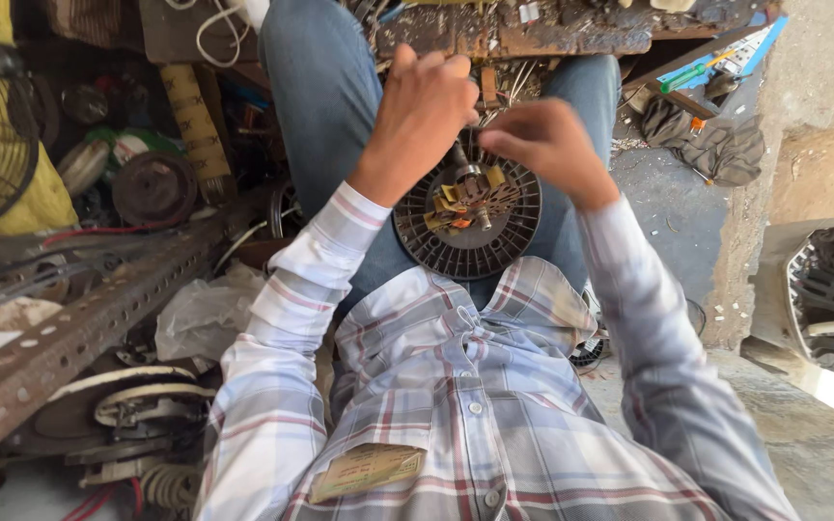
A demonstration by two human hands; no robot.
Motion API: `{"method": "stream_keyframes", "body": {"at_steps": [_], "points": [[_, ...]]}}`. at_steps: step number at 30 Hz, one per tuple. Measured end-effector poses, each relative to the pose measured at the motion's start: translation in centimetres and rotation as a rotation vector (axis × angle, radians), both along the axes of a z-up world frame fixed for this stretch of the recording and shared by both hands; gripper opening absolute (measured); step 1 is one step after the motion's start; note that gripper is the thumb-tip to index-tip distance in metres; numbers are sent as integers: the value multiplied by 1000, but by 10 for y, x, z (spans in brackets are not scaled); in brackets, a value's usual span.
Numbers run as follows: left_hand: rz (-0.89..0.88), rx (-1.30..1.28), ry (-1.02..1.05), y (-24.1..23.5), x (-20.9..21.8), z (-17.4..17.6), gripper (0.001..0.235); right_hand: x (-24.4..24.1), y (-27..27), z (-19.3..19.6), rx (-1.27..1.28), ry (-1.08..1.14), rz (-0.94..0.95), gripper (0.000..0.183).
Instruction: The person works on an electrical motor stator by hand, handling wires and winding components while sitting on the floor.
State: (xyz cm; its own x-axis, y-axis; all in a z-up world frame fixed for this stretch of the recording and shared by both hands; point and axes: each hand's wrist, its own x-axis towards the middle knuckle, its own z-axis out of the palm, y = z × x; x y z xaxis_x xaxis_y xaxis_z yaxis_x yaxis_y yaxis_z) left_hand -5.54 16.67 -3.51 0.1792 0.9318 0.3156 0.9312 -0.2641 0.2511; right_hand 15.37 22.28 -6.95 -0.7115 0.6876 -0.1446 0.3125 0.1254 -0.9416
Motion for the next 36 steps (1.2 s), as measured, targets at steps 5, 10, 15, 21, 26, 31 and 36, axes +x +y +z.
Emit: {"method": "stream_keyframes", "body": {"at_steps": [5, 10, 15, 21, 26, 31, 36], "points": [[41, 183, 171, -19, 20, 38, 15, -22, 25, -21, -228, 247, 291, 22], [99, 160, 115, -83, 71, 50, 17, 2, 30, -9, 50, 294, 468, 14], [-7, -21, 87, -145, 88, 39, 6, 12, 13, 13, 176, 207, 340, 15], [-58, -87, -106, -169, 60, 37, 14, 31, -69, 20, 1070, 189, 54, 21], [-21, -91, -82, -142, 20, 53, 16, 41, -102, 30, 774, 48, 30, 29], [40, -55, -139, -83, -10, 46, 19, 34, -109, 38, 715, -36, 30, 32], [37, -22, -80, -28, -15, 13, 14, 28, -88, 19, 422, 337, -126, 19]]}}
